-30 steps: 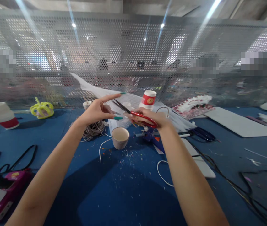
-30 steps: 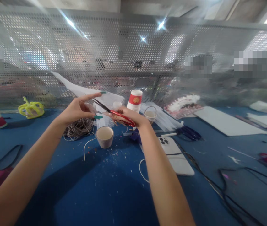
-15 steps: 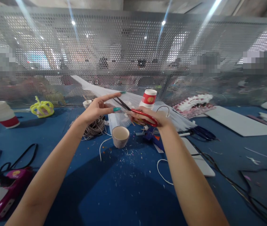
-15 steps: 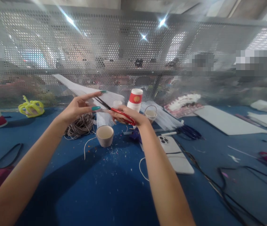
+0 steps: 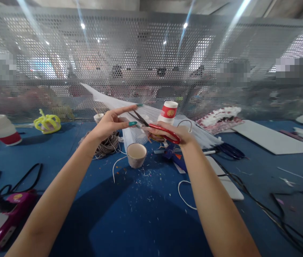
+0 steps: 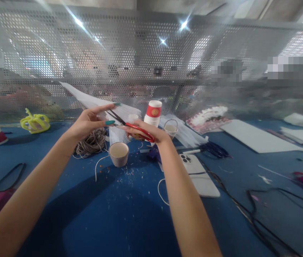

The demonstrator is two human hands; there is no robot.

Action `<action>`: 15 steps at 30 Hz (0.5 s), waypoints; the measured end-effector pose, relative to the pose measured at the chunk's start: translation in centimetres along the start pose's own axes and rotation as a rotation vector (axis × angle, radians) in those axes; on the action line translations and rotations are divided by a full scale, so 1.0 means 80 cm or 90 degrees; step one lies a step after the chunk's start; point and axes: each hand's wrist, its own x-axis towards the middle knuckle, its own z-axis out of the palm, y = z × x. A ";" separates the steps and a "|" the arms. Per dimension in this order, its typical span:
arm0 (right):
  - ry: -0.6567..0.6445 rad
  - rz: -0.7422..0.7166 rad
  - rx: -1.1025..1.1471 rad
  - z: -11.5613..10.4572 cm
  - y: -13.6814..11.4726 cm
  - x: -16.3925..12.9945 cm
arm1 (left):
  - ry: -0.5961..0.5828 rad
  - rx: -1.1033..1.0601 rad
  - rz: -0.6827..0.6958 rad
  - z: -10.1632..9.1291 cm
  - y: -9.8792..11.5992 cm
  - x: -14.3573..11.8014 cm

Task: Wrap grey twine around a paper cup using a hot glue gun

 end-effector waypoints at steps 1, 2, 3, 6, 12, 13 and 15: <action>0.030 0.005 0.011 0.001 0.000 0.002 | -0.002 0.005 0.002 0.000 0.000 0.000; 0.055 0.015 0.017 0.001 0.000 0.004 | -0.002 0.006 0.001 0.000 0.001 0.000; 0.070 0.045 0.044 0.002 0.000 0.008 | -0.002 0.004 -0.001 0.000 0.001 -0.001; 0.072 0.250 0.353 0.005 0.000 0.018 | -0.005 -0.006 -0.010 0.001 0.003 -0.001; 0.057 0.415 0.681 0.006 0.002 0.019 | -0.012 -0.010 -0.012 0.002 0.006 -0.003; 0.053 0.408 0.686 0.006 0.002 0.018 | -0.011 -0.013 -0.013 0.003 0.006 -0.003; 0.048 0.388 0.687 0.004 0.004 0.018 | -0.011 -0.019 -0.015 0.003 0.007 -0.003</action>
